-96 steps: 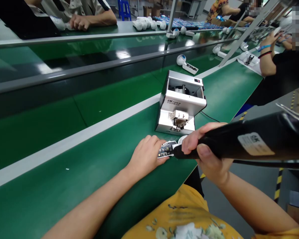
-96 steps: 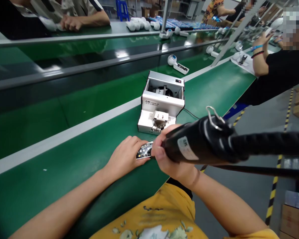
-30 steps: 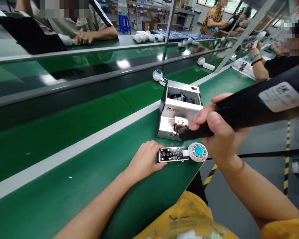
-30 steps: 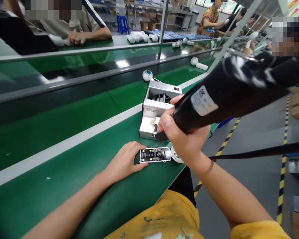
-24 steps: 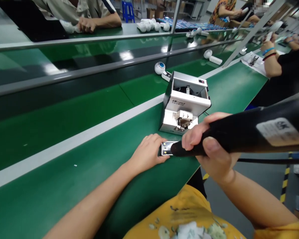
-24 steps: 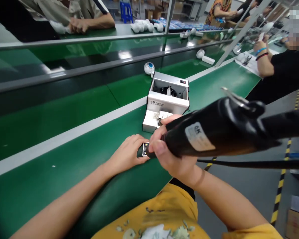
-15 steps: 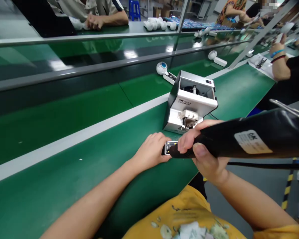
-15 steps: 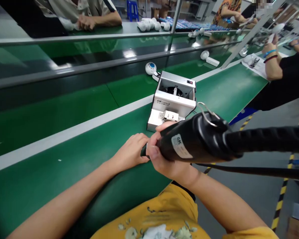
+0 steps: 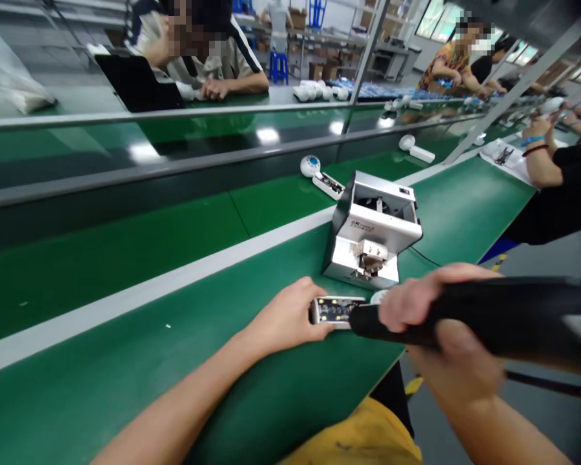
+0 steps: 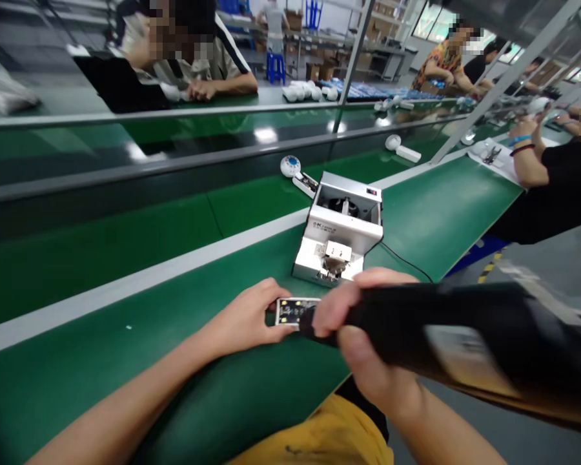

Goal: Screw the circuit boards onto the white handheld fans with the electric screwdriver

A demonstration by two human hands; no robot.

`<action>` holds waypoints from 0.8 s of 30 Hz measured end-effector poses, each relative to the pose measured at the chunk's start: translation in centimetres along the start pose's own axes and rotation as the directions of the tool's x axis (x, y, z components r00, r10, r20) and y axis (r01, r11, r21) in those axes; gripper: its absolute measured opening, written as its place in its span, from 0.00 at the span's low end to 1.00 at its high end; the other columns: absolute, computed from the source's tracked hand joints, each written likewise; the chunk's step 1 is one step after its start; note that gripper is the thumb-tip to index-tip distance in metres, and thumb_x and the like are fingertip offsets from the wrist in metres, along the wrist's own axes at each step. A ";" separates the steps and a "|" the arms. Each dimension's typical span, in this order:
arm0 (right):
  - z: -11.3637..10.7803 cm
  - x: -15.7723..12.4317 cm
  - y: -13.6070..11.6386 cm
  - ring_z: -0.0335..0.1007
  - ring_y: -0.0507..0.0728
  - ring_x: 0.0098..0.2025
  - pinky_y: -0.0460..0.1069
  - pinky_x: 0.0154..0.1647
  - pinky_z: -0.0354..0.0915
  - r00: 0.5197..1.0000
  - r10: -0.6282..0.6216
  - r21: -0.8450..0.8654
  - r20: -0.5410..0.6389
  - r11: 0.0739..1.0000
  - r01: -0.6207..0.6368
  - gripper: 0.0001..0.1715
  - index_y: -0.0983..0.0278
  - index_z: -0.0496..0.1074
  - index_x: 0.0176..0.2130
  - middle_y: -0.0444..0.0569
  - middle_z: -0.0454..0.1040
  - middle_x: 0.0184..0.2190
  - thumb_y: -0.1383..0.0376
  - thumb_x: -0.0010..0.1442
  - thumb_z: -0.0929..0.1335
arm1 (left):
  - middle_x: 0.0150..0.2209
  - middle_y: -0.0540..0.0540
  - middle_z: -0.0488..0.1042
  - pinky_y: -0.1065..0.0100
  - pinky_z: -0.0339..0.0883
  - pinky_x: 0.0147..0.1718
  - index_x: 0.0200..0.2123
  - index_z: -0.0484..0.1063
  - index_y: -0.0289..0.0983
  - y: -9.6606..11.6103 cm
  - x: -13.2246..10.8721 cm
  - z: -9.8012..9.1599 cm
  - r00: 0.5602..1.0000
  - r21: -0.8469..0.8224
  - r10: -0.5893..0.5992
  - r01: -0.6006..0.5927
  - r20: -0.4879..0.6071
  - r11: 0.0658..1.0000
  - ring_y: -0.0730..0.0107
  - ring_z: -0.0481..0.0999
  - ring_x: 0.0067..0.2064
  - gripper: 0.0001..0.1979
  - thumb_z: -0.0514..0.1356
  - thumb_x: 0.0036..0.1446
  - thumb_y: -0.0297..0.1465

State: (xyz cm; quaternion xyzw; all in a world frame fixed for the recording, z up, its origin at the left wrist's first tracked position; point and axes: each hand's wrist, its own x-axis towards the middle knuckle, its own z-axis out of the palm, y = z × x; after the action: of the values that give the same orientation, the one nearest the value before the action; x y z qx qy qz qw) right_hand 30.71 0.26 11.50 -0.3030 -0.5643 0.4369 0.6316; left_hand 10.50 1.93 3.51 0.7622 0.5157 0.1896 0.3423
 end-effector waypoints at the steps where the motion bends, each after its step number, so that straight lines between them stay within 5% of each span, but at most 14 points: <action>1: -0.4 0.4 -0.8 0.65 0.55 0.22 0.53 0.25 0.69 0.998 0.003 0.044 -0.066 0.999 0.000 0.18 0.56 0.70 0.46 0.41 0.72 0.25 0.58 0.58 0.74 | 0.37 0.46 0.76 0.65 0.69 0.35 0.40 0.78 0.39 -0.7 -0.6 -1.4 0.997 -0.053 -0.071 0.071 -0.004 0.996 0.61 0.76 0.37 0.15 0.69 0.48 0.36; 4: -2.5 1.2 -2.0 0.63 0.54 0.23 0.50 0.24 0.70 0.958 0.066 0.050 -0.278 0.997 -0.054 0.16 0.58 0.72 0.43 0.41 0.70 0.23 0.60 0.55 0.74 | 0.29 0.49 0.76 0.69 0.67 0.27 0.34 0.80 0.40 -4.4 -3.0 -6.3 0.937 -0.307 -0.350 0.330 -0.010 0.893 0.65 0.75 0.30 0.10 0.67 0.48 0.37; 7: -4.2 1.3 -1.1 0.64 0.54 0.25 0.51 0.27 0.72 0.869 0.156 0.059 -0.469 0.988 -0.145 0.17 0.58 0.72 0.43 0.42 0.69 0.24 0.65 0.52 0.73 | 0.24 0.47 0.73 0.74 0.66 0.21 0.30 0.79 0.35 -8.8 -4.9 -10.2 0.789 -0.708 -0.613 0.416 -0.031 0.571 0.72 0.69 0.23 0.09 0.68 0.51 0.35; 10: -4.5 1.0 0.6 0.64 0.54 0.24 0.52 0.26 0.72 0.830 0.230 0.094 -0.508 0.973 -0.212 0.18 0.59 0.71 0.42 0.42 0.69 0.23 0.65 0.50 0.74 | 0.26 0.46 0.73 0.74 0.72 0.22 0.36 0.76 0.32 -11.1 -4.1 -11.7 0.628 -0.919 -0.776 0.271 -0.057 0.287 0.72 0.72 0.23 0.07 0.65 0.60 0.32; 13: -4.2 0.6 1.7 0.65 0.54 0.23 0.52 0.25 0.71 0.843 0.272 0.127 -0.464 0.962 -0.241 0.18 0.59 0.71 0.42 0.42 0.68 0.22 0.63 0.50 0.74 | 0.32 0.42 0.76 0.73 0.77 0.28 0.47 0.71 0.31 -11.5 -0.4 -11.8 0.523 -0.981 -0.846 0.087 -0.105 0.176 0.71 0.79 0.29 0.10 0.53 0.71 0.30; 18: -4.9 0.1 2.7 0.67 0.55 0.22 0.53 0.24 0.72 0.889 0.285 0.147 -0.359 0.958 -0.248 0.19 0.58 0.70 0.43 0.42 0.69 0.22 0.61 0.52 0.75 | 0.28 0.38 0.76 0.69 0.77 0.28 0.53 0.66 0.24 -12.3 5.0 -12.0 0.436 -0.945 -0.862 0.071 -0.258 0.319 0.67 0.80 0.27 0.20 0.40 0.74 0.31; 22: -6.6 -0.7 3.8 0.68 0.56 0.23 0.54 0.24 0.72 0.851 0.327 0.128 -0.410 0.945 -0.301 0.22 0.57 0.69 0.44 0.42 0.69 0.22 0.59 0.52 0.76 | 0.19 0.50 0.70 0.73 0.67 0.18 0.62 0.58 0.25 -12.7 4.4 -11.7 0.348 -0.827 -0.815 0.161 -0.463 0.539 0.70 0.70 0.16 0.21 0.46 0.72 0.32; 24: -7.2 -1.1 4.5 0.68 0.58 0.23 0.54 0.23 0.72 0.834 0.327 0.093 -0.443 0.943 -0.320 0.24 0.57 0.69 0.44 0.42 0.69 0.22 0.57 0.50 0.76 | 0.17 0.55 0.67 0.75 0.62 0.17 0.66 0.53 0.29 -12.1 3.6 -10.9 0.353 -0.731 -0.753 0.223 -0.556 0.645 0.71 0.68 0.14 0.25 0.51 0.69 0.30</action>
State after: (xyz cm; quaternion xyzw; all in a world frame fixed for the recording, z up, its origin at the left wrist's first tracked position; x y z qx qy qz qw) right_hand 36.80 2.01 5.72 -0.4825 -0.3390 0.4588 0.6646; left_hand -2.95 11.64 2.15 0.2414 0.7484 0.5436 0.2935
